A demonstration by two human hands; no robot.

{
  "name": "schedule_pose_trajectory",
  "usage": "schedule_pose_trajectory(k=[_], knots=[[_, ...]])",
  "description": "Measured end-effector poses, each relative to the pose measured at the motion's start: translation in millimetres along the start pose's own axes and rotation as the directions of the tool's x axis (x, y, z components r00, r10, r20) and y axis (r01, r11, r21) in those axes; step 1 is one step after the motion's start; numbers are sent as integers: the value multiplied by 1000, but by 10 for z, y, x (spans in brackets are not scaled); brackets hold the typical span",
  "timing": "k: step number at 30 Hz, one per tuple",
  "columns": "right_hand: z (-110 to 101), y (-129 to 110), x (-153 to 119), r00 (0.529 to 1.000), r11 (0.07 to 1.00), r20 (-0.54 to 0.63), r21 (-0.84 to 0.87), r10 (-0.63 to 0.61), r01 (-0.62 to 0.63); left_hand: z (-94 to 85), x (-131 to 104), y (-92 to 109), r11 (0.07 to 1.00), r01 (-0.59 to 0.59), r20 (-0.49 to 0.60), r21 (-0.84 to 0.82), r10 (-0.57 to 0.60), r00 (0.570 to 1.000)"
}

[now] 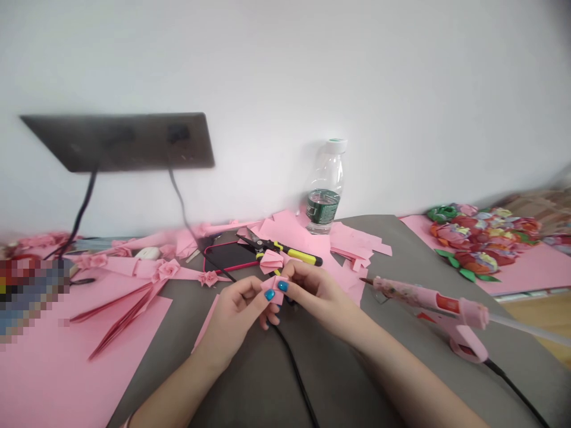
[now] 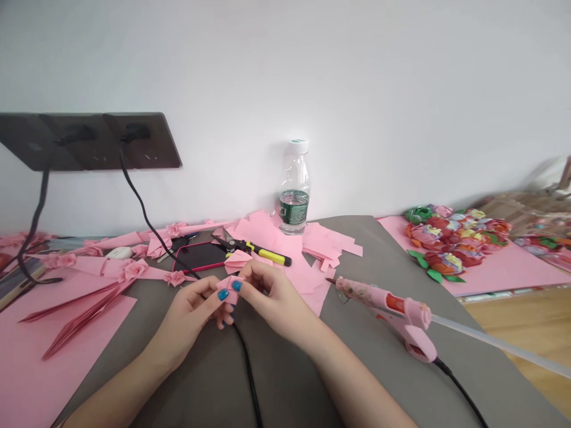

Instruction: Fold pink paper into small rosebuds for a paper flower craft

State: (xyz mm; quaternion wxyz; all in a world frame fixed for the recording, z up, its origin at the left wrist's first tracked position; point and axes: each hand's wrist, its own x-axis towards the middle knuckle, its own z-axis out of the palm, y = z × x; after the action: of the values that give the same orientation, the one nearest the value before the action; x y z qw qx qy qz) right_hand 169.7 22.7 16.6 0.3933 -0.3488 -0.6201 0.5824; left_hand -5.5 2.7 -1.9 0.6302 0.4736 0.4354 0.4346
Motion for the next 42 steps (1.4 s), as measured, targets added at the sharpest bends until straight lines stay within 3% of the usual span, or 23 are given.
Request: schedule_pose_trajectory(k=[16,22,27,31,35,42], knots=[[-22,43,-18,1000,998,-3,-69,14,-14,-12,-9,-45,994,-66,-27,86,68,997],[-33,6,-38,998,983,32,-177,58,-51,17,-8,-32,994,-87,-56,68,90,994],[-26,13,-26,1000,988,19,-155,23,-20,29,-13,-12,989,-139,-57,45,141,988],[11,59,-18,998,995,-56,-93,-36,31,24,-8,-1,991,-112,-10,74,113,994],[38,67,-19,999,999,18,-33,-36,37,15,-4,1,984,-78,8,161,78,997],[-4,14,-13,1000,992,12,-125,10,-8,16,-21,6,979,-80,24,185,77,997]])
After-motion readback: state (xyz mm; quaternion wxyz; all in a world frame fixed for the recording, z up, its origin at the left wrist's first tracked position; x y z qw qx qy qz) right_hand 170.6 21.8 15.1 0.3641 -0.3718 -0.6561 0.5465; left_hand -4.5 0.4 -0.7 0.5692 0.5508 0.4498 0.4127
